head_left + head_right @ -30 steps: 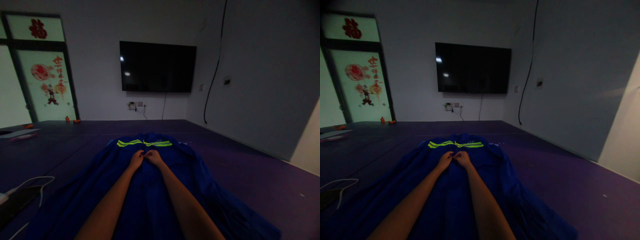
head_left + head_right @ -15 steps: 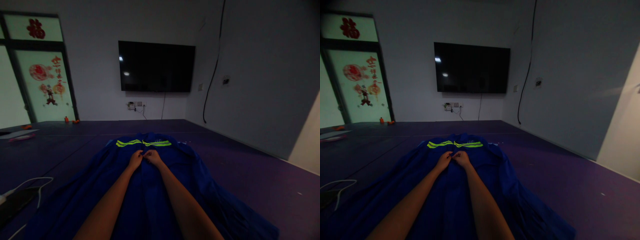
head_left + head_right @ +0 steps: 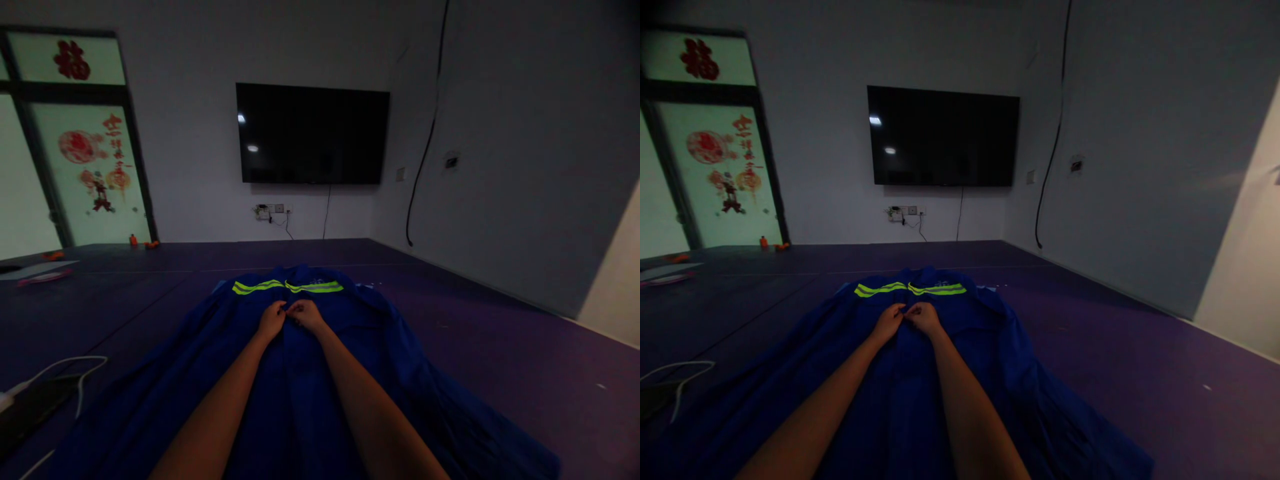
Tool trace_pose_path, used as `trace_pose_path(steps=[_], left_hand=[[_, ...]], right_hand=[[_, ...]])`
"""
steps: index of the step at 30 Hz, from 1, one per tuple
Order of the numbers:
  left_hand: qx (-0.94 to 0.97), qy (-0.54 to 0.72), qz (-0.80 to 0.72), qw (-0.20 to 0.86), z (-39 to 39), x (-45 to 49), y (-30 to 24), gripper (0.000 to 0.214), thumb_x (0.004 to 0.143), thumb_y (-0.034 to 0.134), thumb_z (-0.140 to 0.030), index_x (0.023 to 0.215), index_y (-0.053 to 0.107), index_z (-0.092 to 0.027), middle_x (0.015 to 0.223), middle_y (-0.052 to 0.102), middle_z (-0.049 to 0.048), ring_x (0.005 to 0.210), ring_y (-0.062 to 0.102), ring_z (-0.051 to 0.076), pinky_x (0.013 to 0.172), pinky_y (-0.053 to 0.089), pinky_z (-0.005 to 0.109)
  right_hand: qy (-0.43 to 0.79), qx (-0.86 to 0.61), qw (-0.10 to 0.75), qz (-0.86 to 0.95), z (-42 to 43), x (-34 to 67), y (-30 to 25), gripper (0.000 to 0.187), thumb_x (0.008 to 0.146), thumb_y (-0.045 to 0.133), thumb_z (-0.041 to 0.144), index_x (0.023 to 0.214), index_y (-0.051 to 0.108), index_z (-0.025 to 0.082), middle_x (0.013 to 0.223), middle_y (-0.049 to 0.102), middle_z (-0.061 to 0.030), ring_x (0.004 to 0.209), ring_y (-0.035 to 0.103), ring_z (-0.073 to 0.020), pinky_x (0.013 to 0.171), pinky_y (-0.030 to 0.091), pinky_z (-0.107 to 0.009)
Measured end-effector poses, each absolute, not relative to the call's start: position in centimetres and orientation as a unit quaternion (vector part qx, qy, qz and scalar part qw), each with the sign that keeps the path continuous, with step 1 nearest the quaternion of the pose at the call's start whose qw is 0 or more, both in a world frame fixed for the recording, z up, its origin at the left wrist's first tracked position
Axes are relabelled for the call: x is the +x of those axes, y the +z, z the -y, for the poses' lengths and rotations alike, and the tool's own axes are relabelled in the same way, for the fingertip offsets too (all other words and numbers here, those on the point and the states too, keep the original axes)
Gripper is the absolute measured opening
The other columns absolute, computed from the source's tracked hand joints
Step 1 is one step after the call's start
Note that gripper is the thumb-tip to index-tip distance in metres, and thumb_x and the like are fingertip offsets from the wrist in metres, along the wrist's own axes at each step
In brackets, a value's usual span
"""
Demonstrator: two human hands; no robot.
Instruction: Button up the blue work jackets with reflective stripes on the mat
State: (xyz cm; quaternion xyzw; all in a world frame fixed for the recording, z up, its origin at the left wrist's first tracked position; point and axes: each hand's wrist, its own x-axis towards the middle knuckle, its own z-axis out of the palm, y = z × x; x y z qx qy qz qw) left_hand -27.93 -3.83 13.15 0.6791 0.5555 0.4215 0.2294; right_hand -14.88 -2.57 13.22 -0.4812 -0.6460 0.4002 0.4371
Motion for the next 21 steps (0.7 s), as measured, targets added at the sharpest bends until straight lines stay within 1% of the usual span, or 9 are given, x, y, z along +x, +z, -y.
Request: trace_pose_path(steps=[14, 21], left_hand=[[0.68, 0.425, -0.553, 0.228, 4.09, -27.86, 13.32, 0.038, 0.075, 0.041, -0.005, 0.107, 0.058, -0.014, 0.113, 0.061, 0.0081, 0.105, 0.055, 0.016, 0.092, 0.041, 0.027], [0.681, 0.424, -0.553, 0.226, 4.07, -27.85, 13.3, 0.038, 0.075, 0.04, -0.005, 0.107, 0.058, -0.013, 0.112, 0.061, 0.0094, 0.104, 0.056, 0.017, 0.091, 0.042, 0.028]], right_hand=[[0.401, -0.492, 0.43, 0.643, 2.65, -14.88, 13.34, 0.004, 0.062, 0.065, 0.017, 0.061, 0.061, 0.014, 0.043, 0.051, 0.0057, 0.036, 0.045, -0.0052, 0.037, 0.033, -0.015], [0.4, -0.495, 0.427, 0.642, 2.7, -14.88, 13.46, 0.003, 0.063, 0.064, 0.015, 0.061, 0.061, 0.014, 0.043, 0.051, 0.0059, 0.036, 0.044, -0.005, 0.037, 0.033, -0.015]])
